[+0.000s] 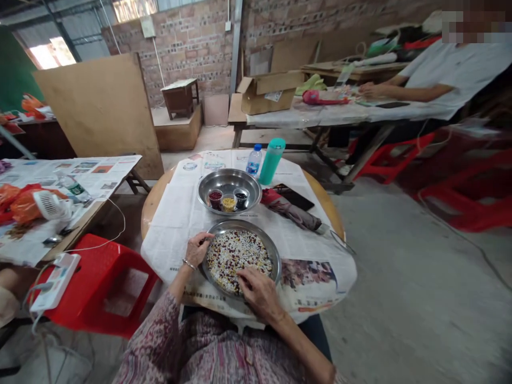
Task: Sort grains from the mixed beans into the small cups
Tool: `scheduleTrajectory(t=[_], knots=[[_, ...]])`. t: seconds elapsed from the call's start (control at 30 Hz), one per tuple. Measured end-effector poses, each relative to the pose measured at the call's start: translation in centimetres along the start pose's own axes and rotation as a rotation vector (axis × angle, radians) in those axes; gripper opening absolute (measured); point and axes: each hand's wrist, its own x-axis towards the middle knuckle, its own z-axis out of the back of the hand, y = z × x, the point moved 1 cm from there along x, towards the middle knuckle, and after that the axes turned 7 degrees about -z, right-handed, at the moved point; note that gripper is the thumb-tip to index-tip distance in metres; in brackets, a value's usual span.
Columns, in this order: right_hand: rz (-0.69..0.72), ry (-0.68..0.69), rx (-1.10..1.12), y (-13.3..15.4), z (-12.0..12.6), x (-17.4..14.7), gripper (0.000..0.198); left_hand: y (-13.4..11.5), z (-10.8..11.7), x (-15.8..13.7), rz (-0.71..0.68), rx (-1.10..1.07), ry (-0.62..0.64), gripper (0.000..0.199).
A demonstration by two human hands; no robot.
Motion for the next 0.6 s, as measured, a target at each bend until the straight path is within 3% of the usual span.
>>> scheduleTrajectory(t=[0.23, 0.4, 0.5, 0.6], knots=[[0.044, 0.016, 0.032, -0.7, 0.0, 0.7, 0.018, 0.6, 0.8, 0.1, 0.014, -0.038, 0.017, 0.050], [0.035, 0.068, 0.082, -1.1, 0.3, 1.0, 0.020, 1.2, 2.2, 1.3, -0.115, 0.232, 0.133, 0.013], [0.015, 0.133, 0.139, -0.7, 1.4, 2.0, 0.020, 1.6, 2.7, 1.9, -0.196, 0.323, 0.169, 0.025], [0.003, 0.114, 0.181, 0.1, 3.1, 5.3, 0.021, 1.9, 2.7, 2.2, -0.168, 0.347, 0.175, 0.024]])
